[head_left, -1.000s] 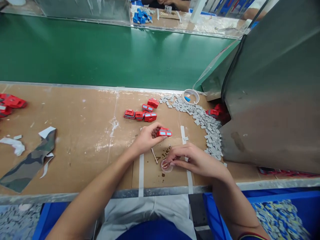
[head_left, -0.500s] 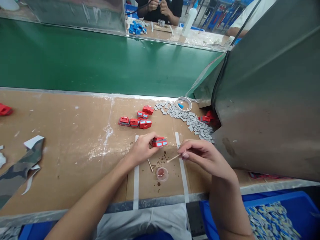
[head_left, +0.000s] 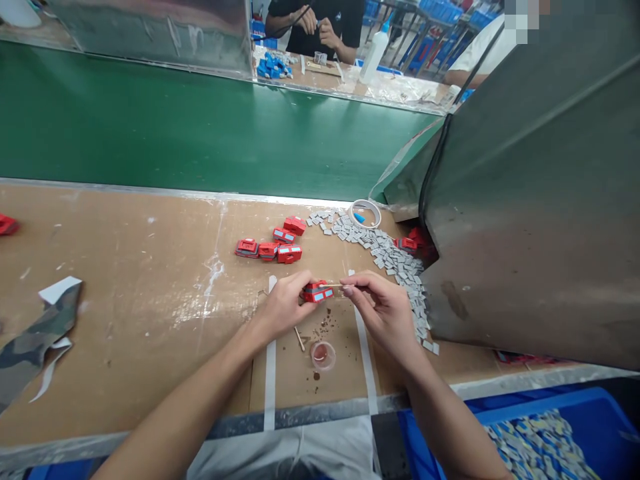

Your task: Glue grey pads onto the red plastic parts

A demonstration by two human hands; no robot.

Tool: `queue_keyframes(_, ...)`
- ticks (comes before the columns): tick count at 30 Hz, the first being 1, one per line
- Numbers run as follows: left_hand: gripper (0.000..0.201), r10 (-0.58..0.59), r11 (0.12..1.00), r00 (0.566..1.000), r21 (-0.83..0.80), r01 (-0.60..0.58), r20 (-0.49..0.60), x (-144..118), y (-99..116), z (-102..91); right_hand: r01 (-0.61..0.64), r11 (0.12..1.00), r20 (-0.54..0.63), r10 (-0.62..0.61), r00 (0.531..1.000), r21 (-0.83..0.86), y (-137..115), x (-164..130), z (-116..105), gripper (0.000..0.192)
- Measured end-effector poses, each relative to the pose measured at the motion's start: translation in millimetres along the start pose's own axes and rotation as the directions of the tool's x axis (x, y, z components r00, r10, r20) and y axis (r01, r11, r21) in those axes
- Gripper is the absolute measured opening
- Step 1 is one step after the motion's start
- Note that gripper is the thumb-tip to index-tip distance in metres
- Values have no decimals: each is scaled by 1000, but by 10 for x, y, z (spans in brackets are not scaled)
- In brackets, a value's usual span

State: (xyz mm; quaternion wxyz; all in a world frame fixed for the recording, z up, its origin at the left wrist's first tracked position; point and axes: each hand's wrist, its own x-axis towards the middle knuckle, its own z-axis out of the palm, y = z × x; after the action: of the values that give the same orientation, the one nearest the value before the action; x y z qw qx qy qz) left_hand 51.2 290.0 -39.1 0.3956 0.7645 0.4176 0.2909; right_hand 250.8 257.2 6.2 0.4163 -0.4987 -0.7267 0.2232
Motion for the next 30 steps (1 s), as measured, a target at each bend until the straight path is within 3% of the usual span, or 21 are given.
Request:
queue_keyframes(18, 15, -18, 1000, 1000, -13, 18, 0, -4, -1, 7, 115, 992, 20, -114, 993, -59, -1, -1, 61, 12)
queue_keyframes(23, 11, -25, 1000, 1000, -11, 25, -1, -2, 1, -7, -4, 997, 2, 4, 1000, 83, 23, 2, -145, 10)
queue_keyframes(25, 9, -19, 999, 1000, -31, 19, 0, -2, 5, -17, -29, 981, 85, 13, 996, 192, -4, 9, -323, 11)
queue_keyframes(27, 7, -14, 999, 1000, -49, 15, 4, -2, 8, -26, -14, 957, 252, -62, 966, 289, -67, 14, -464, 11)
queue_keyframes(30, 4, -25, 997, 1000, -71, 25, 2, 0, 2, -30, -34, 932, 523, -173, 834, 362, -169, 6, -475, 15)
